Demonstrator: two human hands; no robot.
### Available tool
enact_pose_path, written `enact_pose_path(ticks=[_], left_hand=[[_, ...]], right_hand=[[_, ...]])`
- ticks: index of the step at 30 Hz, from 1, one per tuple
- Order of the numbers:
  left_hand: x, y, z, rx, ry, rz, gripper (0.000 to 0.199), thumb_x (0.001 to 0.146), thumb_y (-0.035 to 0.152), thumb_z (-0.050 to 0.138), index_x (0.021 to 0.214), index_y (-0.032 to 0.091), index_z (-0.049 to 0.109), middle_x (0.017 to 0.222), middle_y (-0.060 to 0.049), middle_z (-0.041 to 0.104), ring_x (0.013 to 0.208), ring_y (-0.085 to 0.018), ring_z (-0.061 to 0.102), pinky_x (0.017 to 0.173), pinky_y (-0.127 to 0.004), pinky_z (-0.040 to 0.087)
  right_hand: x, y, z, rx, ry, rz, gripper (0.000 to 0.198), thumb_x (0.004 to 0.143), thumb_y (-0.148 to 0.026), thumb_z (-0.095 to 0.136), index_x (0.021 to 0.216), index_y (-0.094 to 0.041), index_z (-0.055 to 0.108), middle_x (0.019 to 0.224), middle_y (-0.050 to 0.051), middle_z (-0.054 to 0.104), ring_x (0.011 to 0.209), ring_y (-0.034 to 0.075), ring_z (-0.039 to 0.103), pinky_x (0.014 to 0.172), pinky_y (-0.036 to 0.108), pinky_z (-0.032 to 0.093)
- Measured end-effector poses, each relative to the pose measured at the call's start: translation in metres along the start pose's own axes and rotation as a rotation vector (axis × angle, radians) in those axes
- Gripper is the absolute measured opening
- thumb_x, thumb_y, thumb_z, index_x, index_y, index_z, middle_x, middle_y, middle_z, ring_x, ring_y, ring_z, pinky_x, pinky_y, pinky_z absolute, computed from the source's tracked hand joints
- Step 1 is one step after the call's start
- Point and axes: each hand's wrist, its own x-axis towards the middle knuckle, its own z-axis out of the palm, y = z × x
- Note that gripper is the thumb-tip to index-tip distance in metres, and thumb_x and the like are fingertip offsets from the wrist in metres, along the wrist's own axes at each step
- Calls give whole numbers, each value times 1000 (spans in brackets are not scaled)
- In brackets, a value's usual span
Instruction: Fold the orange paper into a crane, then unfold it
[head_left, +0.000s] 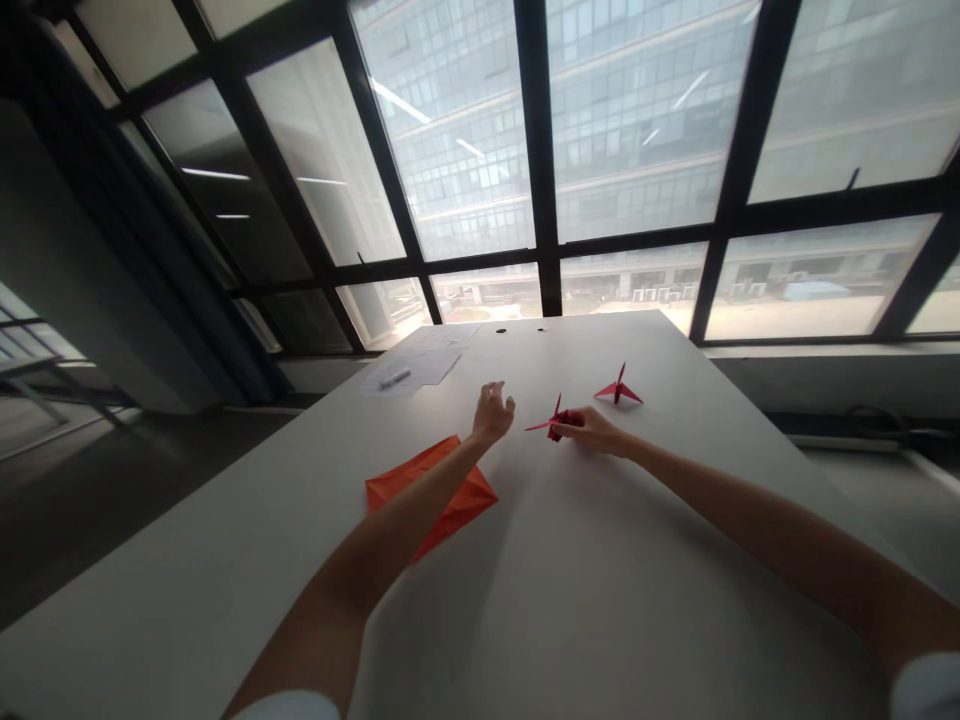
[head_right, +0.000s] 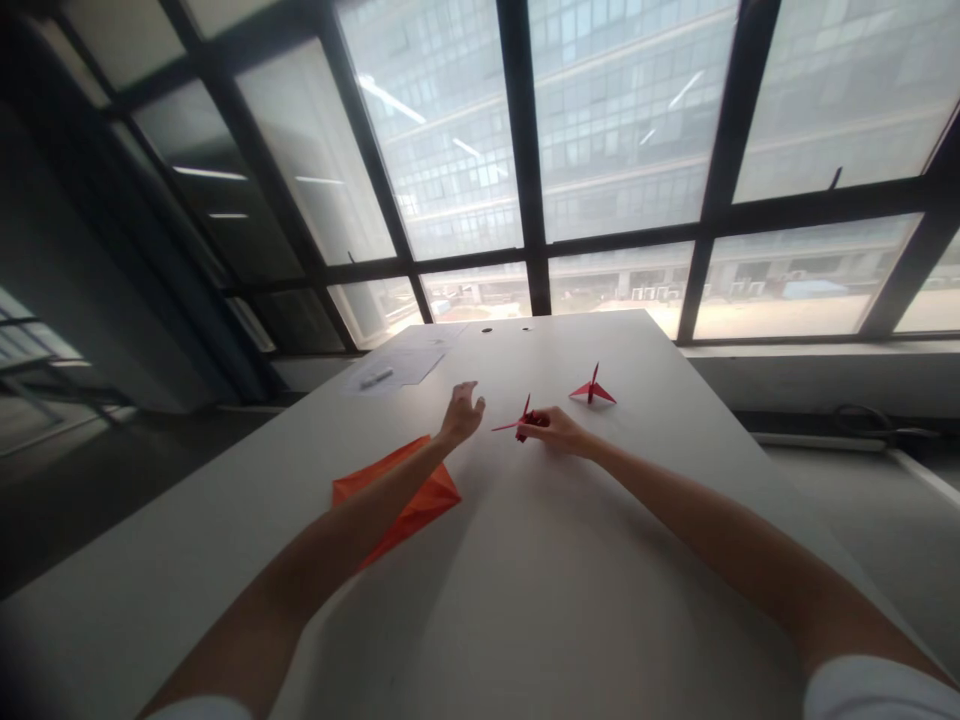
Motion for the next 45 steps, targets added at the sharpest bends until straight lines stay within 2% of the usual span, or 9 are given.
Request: enact_pose_path(ticks=[4,7,15,24,29,34,40,43,45], left_hand=[[-9,32,24,-394,-306,215,53,99,52,32,118,17,66,117,-13,66,102,-23,63,86,-37,52],[-25,37,43,-671,-442,364,45,81,53,69,105,15,73,110,-13,66,92,-23,64,82,-35,52],[-36,26,46,-839,-453,205,45,84,55,64,91,13,77,99,-13,71,84,-21,65,72,-31,50],[-32,25,55,-942,-156,7,46,81,57,68,67,14,65,52,-1,56,46,-10,47,48,-26,31],[-30,25,61,-1008,-126,-48,43,78,57,70,73,14,65,60,-2,60,52,-11,50,50,-26,33],[-33,28,61,-1075,-147,-71,47,75,60,71,83,15,64,80,-6,68,73,-16,61,60,-26,44],[-43,40,37,-1121,-565,-131,79,81,85,31,113,21,64,121,-15,65,106,-28,66,85,-39,52],[-46,43,33,-1135,-759,-148,70,80,78,49,119,21,64,124,-16,64,103,-29,68,90,-42,52],[-47,42,36,-1149,-758,-113,55,79,60,70,117,21,66,124,-14,65,99,-26,69,92,-41,51]], right_hand=[[-5,8,0,-40,128,26,57,84,-67,53,84,-15,76,73,5,70,61,15,56,57,25,42],[-8,14,-1,-20,263,57,64,84,-72,46,71,-15,70,60,3,62,53,13,49,51,25,37],[-15,21,5,-30,292,37,64,84,-74,43,63,-17,63,53,-1,49,52,12,40,50,25,30],[-21,16,6,-10,336,26,64,87,-70,42,62,-16,66,57,3,60,59,18,54,58,28,40],[-21,16,4,-112,457,-46,58,90,-65,43,67,-17,67,76,7,67,71,21,59,67,31,46],[-23,17,3,-173,574,-53,57,94,-60,39,64,-18,64,70,6,63,67,21,56,64,32,44],[-35,5,1,-519,632,-241,28,95,-42,53,88,-26,74,99,5,72,102,26,57,101,45,35],[-38,-1,-1,-738,589,-296,18,94,-35,58,102,-32,73,115,2,70,116,28,51,109,48,26],[-38,-4,0,-819,564,-296,21,94,-30,57,109,-34,71,123,2,67,121,28,48,110,50,22]])
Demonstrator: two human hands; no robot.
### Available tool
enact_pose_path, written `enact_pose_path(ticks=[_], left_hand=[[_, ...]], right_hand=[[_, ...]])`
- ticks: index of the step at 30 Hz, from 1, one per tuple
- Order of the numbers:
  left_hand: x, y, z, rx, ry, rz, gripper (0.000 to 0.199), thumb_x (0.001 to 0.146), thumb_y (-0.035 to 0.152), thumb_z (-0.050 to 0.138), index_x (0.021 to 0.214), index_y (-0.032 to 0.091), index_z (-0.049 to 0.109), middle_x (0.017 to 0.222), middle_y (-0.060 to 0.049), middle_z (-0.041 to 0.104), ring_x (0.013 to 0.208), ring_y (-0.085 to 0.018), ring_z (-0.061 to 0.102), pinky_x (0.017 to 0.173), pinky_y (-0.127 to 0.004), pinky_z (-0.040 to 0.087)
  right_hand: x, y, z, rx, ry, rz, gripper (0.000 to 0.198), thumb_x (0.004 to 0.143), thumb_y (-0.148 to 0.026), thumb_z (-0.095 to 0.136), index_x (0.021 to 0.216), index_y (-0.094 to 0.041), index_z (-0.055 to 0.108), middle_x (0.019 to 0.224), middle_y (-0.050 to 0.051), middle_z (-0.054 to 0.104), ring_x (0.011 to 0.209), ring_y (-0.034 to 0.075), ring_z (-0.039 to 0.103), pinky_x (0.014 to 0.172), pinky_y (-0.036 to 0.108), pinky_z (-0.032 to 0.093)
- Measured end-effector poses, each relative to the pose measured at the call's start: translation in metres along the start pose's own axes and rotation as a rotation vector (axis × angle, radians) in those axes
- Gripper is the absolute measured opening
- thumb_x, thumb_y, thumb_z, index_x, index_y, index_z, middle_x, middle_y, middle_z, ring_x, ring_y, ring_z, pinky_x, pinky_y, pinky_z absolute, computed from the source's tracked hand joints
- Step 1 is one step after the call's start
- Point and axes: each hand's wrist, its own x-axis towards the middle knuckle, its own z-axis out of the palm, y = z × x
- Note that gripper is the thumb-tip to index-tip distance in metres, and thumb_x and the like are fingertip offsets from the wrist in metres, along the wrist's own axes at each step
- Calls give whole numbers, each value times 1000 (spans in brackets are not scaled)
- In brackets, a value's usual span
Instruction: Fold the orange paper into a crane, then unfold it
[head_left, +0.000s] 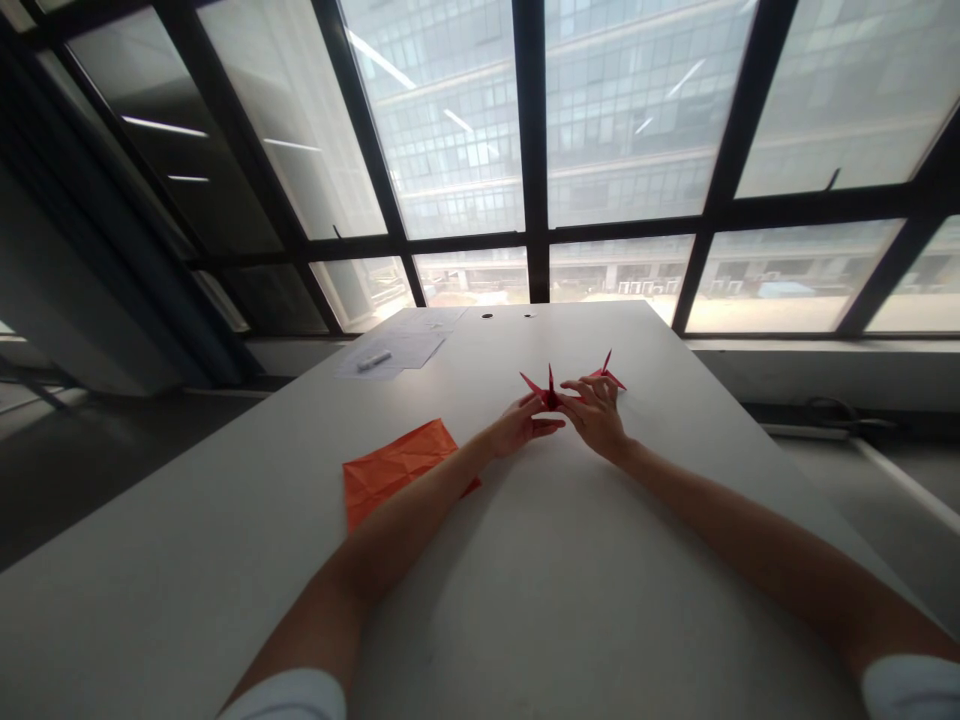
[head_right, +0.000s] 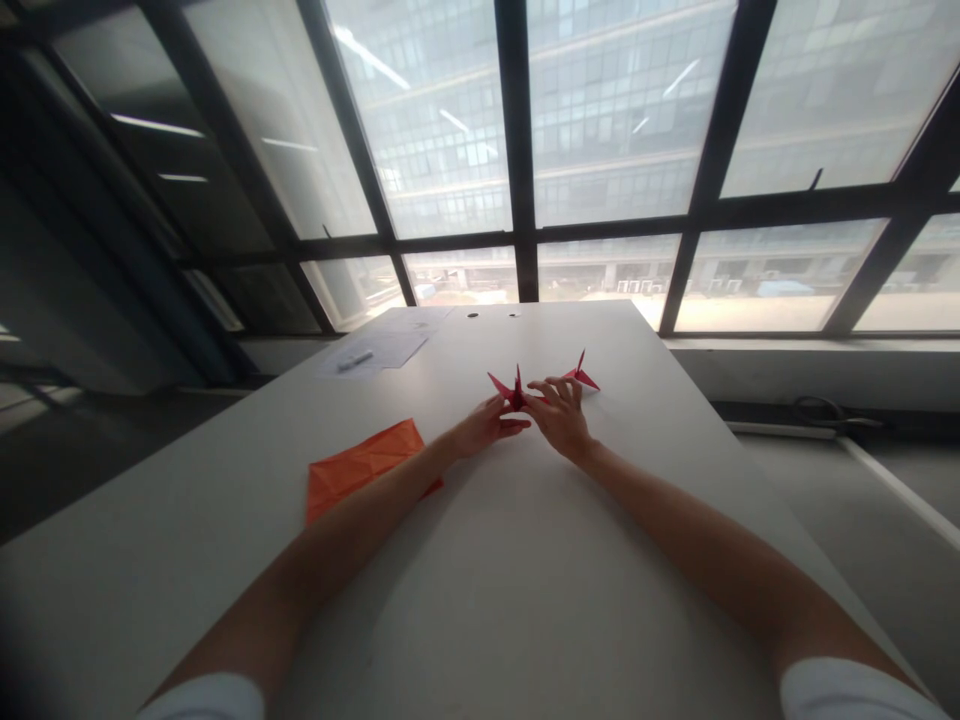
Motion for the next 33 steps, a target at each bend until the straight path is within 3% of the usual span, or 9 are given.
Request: enact_pose_path(ticks=[3,7,12,17,25,30,33], left_hand=[[5,-8,0,22,108,137,47,74,38,82,112,15,68,115,-14,69,95,-23,68,92,-39,51],[10,-13,2,145,237,306,44,67,31,86,104,12,72,103,-13,73,91,-24,68,89,-41,51],[11,-13,4,234,291,324,39,62,26,87,97,13,75,96,-10,74,90,-25,68,91,-44,50],[13,-14,2,79,344,337,37,67,31,84,96,10,74,93,-10,74,91,-25,69,96,-47,50],[15,-13,-7,-152,409,283,32,71,34,83,89,11,69,98,-10,73,94,-21,68,95,-39,51],[16,-16,-10,-96,380,245,43,70,37,83,102,13,66,99,-11,72,84,-20,69,82,-36,53],[17,-19,-11,-15,383,267,52,64,33,87,106,13,65,100,-11,72,84,-20,69,80,-34,53]], right_hand=[[0,-6,2,-30,-18,27,25,94,-30,56,115,-33,69,125,4,65,122,29,48,111,51,21],[-1,-10,6,23,89,138,29,90,-37,61,116,-27,66,115,7,66,114,29,54,106,47,29],[1,-5,10,214,152,152,14,91,-30,57,99,-24,67,94,6,69,93,25,61,93,43,43],[0,-5,7,359,198,95,14,94,-29,54,96,-23,66,96,8,67,92,23,62,84,39,51],[-1,-12,5,302,-91,-237,20,98,-24,49,103,-25,68,109,8,69,100,22,62,90,40,51],[-1,-14,4,193,-210,-281,18,93,-31,59,106,-27,70,118,8,68,113,26,59,98,46,47],[-3,-12,8,228,-156,-202,15,92,-31,60,102,-26,70,106,7,71,105,25,62,94,44,49]])
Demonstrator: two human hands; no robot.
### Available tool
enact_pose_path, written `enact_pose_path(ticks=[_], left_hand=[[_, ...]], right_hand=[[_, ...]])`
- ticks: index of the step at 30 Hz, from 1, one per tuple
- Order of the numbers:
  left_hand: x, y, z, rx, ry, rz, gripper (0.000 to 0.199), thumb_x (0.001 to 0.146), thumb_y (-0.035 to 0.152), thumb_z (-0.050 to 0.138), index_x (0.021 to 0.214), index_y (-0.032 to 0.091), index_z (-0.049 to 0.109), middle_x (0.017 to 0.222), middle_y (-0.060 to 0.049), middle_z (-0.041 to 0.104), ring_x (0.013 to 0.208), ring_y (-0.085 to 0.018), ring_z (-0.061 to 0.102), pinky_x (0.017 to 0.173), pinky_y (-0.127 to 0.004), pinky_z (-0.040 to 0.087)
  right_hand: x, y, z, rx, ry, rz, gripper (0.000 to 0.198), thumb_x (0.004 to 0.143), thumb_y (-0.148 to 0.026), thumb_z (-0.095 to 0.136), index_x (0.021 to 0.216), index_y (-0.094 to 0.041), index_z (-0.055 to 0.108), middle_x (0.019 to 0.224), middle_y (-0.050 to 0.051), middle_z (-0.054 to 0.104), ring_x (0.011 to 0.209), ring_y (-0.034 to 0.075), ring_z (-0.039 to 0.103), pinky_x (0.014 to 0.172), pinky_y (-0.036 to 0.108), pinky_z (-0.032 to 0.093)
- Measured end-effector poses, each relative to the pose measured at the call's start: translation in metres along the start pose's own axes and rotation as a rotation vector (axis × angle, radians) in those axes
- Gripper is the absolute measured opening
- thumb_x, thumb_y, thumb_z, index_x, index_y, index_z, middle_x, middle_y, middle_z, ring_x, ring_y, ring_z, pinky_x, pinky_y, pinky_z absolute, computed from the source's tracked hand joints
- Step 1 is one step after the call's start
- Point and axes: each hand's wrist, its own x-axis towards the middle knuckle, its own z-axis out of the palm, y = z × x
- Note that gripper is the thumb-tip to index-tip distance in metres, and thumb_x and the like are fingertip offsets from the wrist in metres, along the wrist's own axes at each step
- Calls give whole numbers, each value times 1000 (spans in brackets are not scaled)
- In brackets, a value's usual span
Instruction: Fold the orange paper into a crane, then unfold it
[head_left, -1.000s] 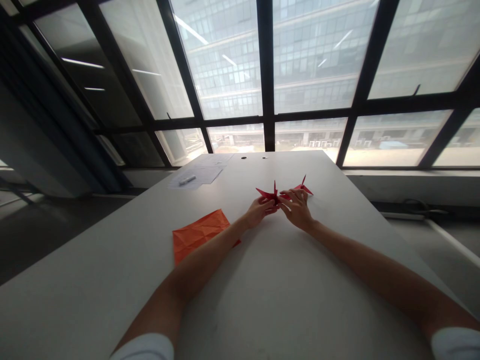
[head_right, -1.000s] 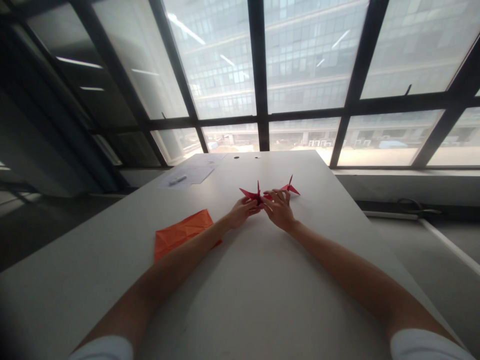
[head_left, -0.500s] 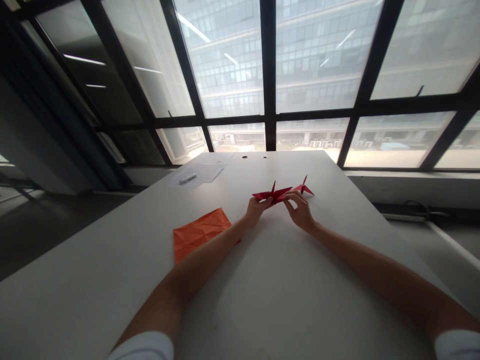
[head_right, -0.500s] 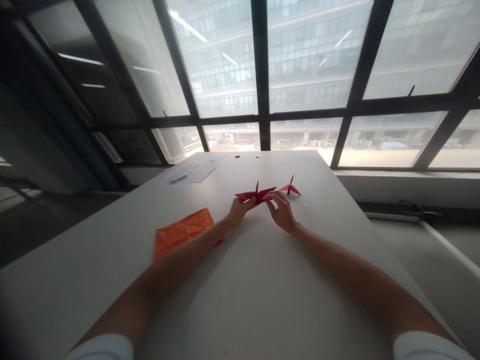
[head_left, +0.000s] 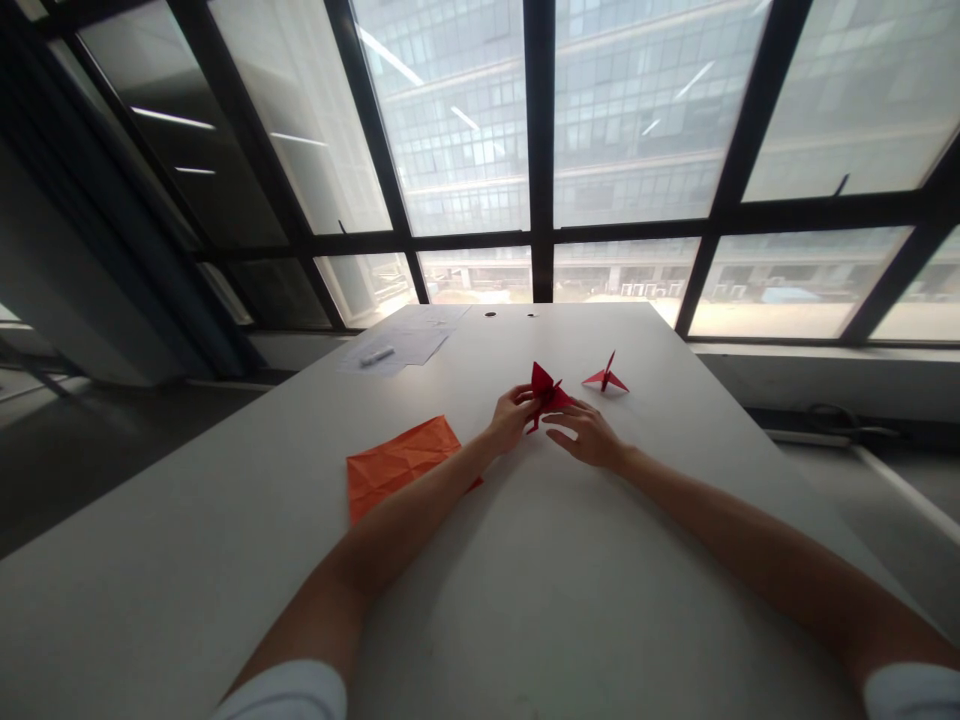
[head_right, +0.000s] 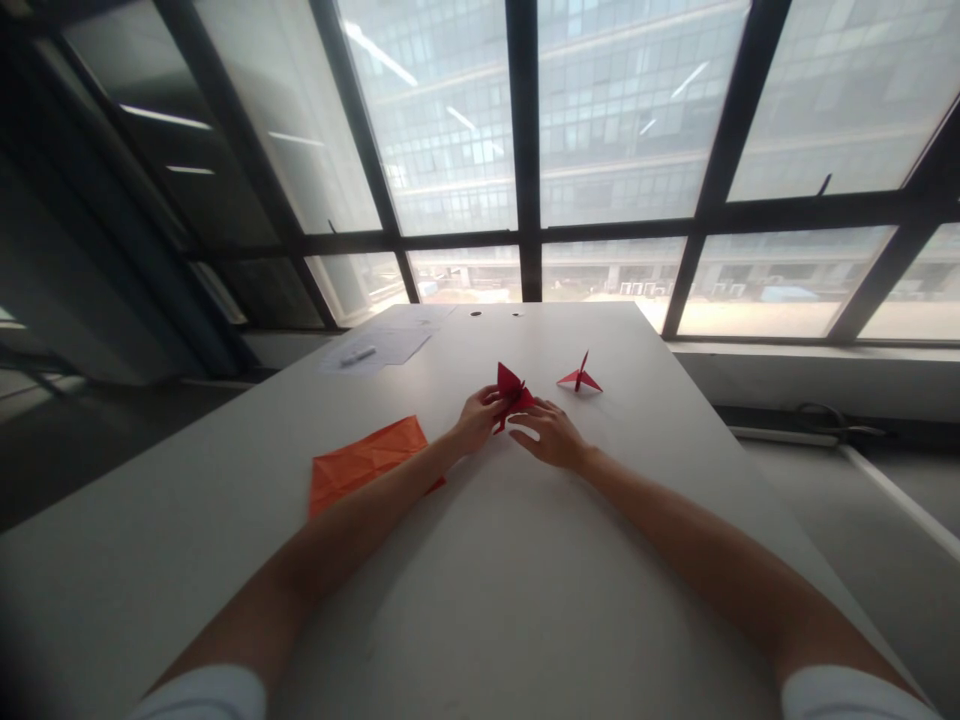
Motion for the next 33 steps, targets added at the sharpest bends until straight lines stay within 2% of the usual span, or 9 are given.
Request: enact_pose_path(ticks=[3,6,8,12,17,21,25,30,33], left_hand=[[0,-1,0,91,71,49,50,61,35,88,101,11,68,95,-13,73,81,-20,69,76,-32,53],[-1,0,0,182,150,96,43,62,35,86,93,11,69,83,-10,73,71,-18,68,66,-30,53],[-1,2,1,216,183,135,37,61,33,86,87,12,70,77,-7,72,68,-17,66,64,-28,52],[-1,5,2,277,224,199,28,62,29,84,82,13,72,77,-6,72,70,-16,65,65,-27,53],[0,5,0,311,198,216,25,64,29,83,81,13,73,75,-7,73,68,-16,66,67,-28,54],[-3,4,1,434,99,203,22,67,30,80,79,14,73,74,-6,72,64,-15,65,60,-26,51],[-7,7,4,508,-126,175,19,73,29,74,84,13,73,77,-6,72,67,-15,64,62,-25,49],[-6,11,0,454,-391,133,25,76,31,74,91,11,72,81,-7,70,71,-14,60,66,-25,45],[-2,13,-6,353,-435,77,30,77,34,75,94,10,71,79,-7,69,69,-13,59,65,-25,43]], right_hand=[[-1,3,3,38,243,223,12,90,-32,61,95,-23,67,92,7,69,85,22,64,77,38,53],[0,5,2,96,404,346,29,84,-36,68,109,-22,61,99,7,67,81,21,62,69,35,52],[1,5,0,139,417,351,32,84,-36,68,112,-23,60,103,7,66,82,21,62,70,35,51],[3,3,2,149,343,352,15,85,-33,66,96,-22,69,90,5,67,78,20,62,71,34,51],[1,11,7,172,322,427,14,86,-26,61,94,-20,71,82,5,69,72,20,62,67,34,51],[-1,21,4,192,403,458,16,85,-23,59,94,-19,72,91,8,71,82,22,65,75,37,53],[0,30,1,319,487,524,17,83,-26,60,95,-19,71,88,7,70,80,22,65,76,38,54],[-1,41,-2,864,383,800,30,68,-37,78,90,-18,70,74,3,67,62,16,62,62,32,53],[-3,45,-6,1083,308,923,39,58,-37,86,88,-18,70,74,3,67,60,15,62,58,30,52]])
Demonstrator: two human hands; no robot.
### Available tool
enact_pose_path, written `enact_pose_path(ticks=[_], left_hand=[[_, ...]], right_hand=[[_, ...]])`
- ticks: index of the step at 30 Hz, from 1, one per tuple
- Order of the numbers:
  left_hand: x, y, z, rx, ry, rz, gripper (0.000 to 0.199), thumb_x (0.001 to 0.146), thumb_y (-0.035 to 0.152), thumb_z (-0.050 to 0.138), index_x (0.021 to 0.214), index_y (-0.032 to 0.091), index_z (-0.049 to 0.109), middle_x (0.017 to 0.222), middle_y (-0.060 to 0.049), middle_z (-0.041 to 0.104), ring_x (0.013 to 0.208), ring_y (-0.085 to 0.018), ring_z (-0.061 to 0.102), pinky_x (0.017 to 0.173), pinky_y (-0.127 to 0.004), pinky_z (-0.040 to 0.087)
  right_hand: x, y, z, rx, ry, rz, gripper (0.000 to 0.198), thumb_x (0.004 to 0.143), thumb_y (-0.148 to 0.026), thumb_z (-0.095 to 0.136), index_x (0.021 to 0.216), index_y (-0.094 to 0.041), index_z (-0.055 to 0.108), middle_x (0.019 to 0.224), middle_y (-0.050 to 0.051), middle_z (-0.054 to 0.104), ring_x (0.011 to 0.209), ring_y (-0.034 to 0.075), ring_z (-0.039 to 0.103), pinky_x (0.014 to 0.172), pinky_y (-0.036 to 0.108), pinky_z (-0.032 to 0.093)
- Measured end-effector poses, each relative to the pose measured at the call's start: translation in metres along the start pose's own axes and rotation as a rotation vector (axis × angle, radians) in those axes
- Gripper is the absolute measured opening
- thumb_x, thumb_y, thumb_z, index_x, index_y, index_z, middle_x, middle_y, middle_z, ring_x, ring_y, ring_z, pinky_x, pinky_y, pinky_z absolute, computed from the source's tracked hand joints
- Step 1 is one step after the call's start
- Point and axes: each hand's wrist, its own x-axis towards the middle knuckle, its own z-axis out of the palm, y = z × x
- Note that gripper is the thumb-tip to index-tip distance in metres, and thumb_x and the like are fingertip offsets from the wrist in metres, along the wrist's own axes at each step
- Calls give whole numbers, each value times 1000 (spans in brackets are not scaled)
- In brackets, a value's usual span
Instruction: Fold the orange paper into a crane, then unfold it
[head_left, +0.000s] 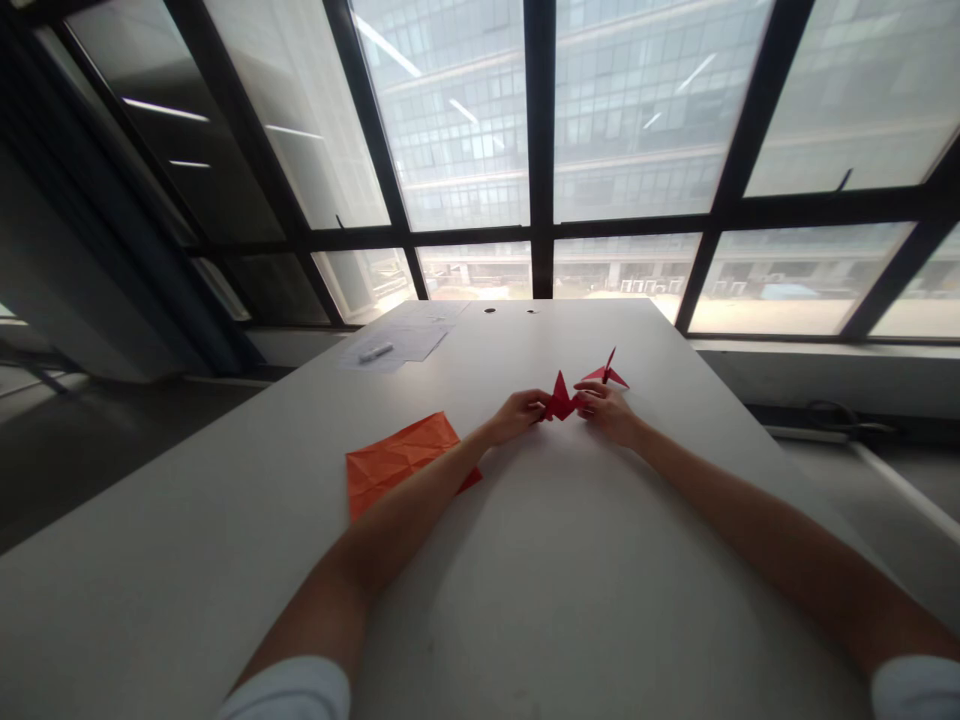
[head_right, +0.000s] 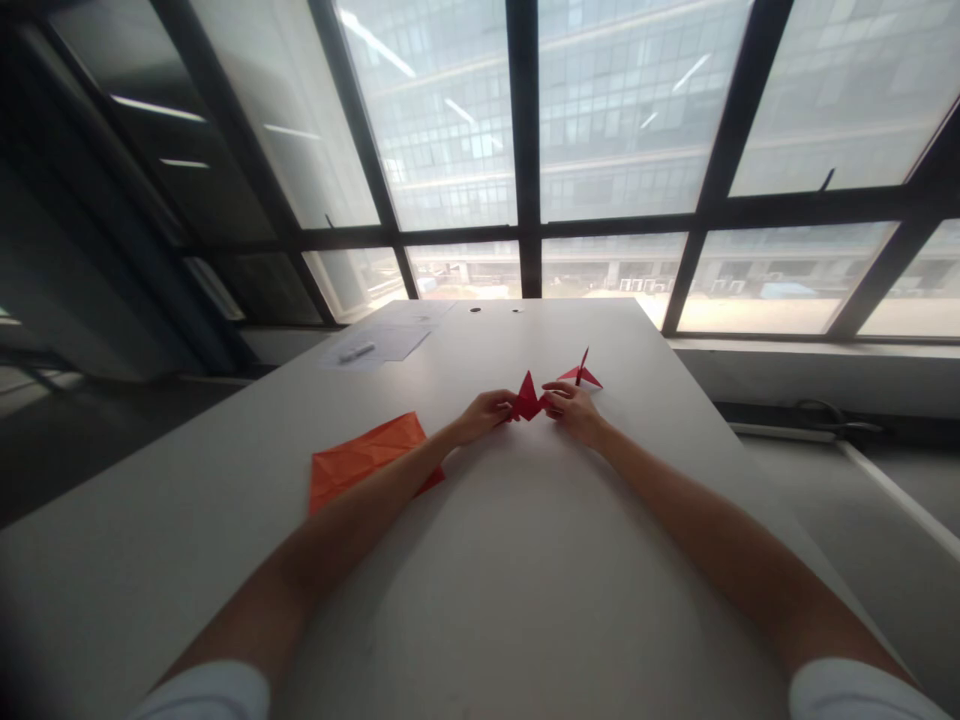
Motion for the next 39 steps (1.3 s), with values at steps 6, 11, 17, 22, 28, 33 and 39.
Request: enact_pose_path(ticks=[6,11,17,22,28,33,39], left_hand=[[3,-6,-4,-159,138,10,33,71,32,80,95,12,70,95,-9,69,87,-21,63,84,-36,48],[5,-8,3,280,471,117,19,80,25,68,98,19,68,119,-10,55,111,-24,53,95,-39,44],[2,-3,15,556,800,141,22,90,36,59,105,21,54,107,-8,50,101,-22,50,91,-37,43],[3,-11,18,342,857,-44,60,79,51,72,123,21,44,128,-15,42,117,-26,46,94,-36,42],[6,-5,19,-241,481,-280,64,81,62,65,122,16,49,125,-19,54,103,-26,63,91,-39,51],[4,0,22,-454,248,-176,50,73,34,83,113,16,60,106,-11,67,93,-20,68,89,-36,54],[3,-4,5,-187,442,-78,84,66,25,87,139,21,47,114,-13,65,82,-19,69,75,-35,58]], right_hand=[[0,1,5,48,138,-81,34,57,-35,87,80,-20,67,73,-1,65,60,12,61,62,29,55],[1,5,11,-16,266,-247,27,61,-32,83,78,-19,68,71,0,65,62,15,64,66,32,57],[-1,4,11,-280,380,-529,18,70,-32,77,80,-18,71,79,5,70,74,20,68,74,39,58],[-5,0,18,-280,387,-599,18,76,-36,73,79,-19,67,84,7,71,82,23,69,78,41,58],[-16,-4,26,-331,277,-650,9,81,-29,67,77,-22,65,90,7,71,91,23,68,82,40,57],[-28,-5,29,-543,104,-766,11,86,-25,60,77,-23,66,92,6,71,90,22,67,83,39,55],[-26,-8,26,-624,160,-767,14,89,-26,56,79,-24,65,91,6,70,91,23,66,84,40,54]])
